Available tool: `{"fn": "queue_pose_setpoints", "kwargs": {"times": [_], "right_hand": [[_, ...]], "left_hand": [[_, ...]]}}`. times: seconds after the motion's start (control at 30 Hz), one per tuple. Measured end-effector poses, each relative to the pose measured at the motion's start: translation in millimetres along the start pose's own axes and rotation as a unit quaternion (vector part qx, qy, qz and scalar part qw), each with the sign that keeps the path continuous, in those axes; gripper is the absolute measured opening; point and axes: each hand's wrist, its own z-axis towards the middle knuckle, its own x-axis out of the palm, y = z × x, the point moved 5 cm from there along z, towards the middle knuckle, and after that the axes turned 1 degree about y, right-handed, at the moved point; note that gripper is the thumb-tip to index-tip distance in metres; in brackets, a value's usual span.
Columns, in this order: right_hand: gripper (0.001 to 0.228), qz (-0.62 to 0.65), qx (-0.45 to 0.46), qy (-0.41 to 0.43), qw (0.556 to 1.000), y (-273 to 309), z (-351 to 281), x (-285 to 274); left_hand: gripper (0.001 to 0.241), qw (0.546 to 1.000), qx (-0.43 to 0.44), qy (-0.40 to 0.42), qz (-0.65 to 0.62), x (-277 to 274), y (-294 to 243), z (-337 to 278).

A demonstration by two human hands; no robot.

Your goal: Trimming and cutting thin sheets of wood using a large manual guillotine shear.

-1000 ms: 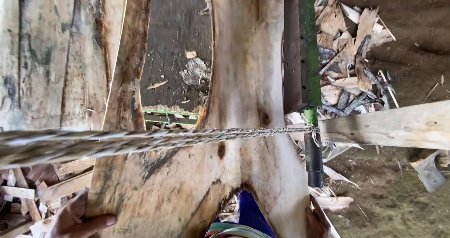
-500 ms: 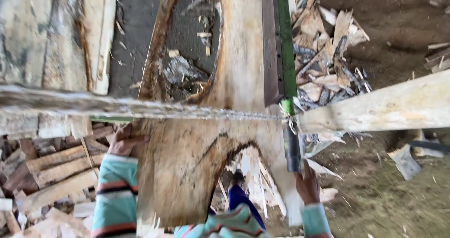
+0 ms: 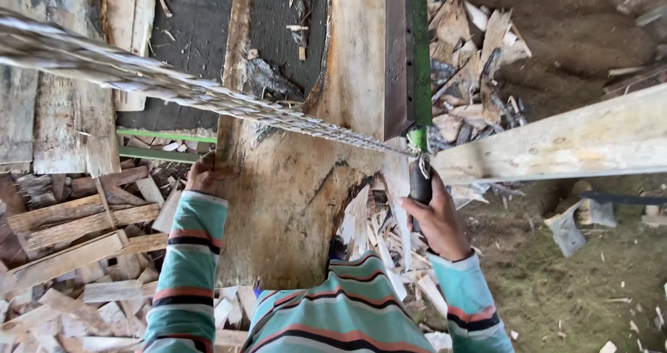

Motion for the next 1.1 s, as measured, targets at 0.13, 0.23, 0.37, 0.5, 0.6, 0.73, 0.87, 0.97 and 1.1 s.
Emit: {"fn": "queue_pose_setpoints", "kwargs": {"times": [0.13,0.23,0.37,0.5,0.6,0.73,0.87,0.97,1.1], "right_hand": [[0.069,-0.068,0.018,-0.044,0.997,20,-5,-7],[0.069,-0.073,0.031,-0.052,0.995,35,-6,-11],[0.073,-0.094,0.04,-0.047,0.994,28,-4,-10],[0.076,-0.098,0.048,-0.041,0.993,24,-1,-11],[0.076,-0.104,0.046,-0.043,0.993,31,-5,-9],[0.07,-0.125,0.017,-0.037,0.991,29,-5,-17],[0.074,-0.118,0.043,-0.046,0.991,36,-2,-21],[0.072,-0.095,0.057,-0.055,0.992,48,-5,-23],[0.069,-0.073,0.044,-0.063,0.994,53,-6,-27]], "left_hand": [[0.047,1.0,0.008,0.027,-0.004,30,-14,52],[0.055,0.997,0.017,-0.011,0.071,56,-30,93],[0.064,0.995,0.069,0.014,-0.074,67,-4,141],[0.063,0.971,0.072,-0.041,-0.222,61,21,168],[0.035,0.978,0.077,0.028,-0.192,48,42,183],[0.03,0.896,0.127,0.195,-0.378,62,28,174],[0.044,0.988,0.007,-0.022,-0.15,61,24,179],[0.06,0.998,0.011,0.016,-0.058,62,20,168],[0.07,0.999,0.001,0.041,-0.03,71,32,158]]}}
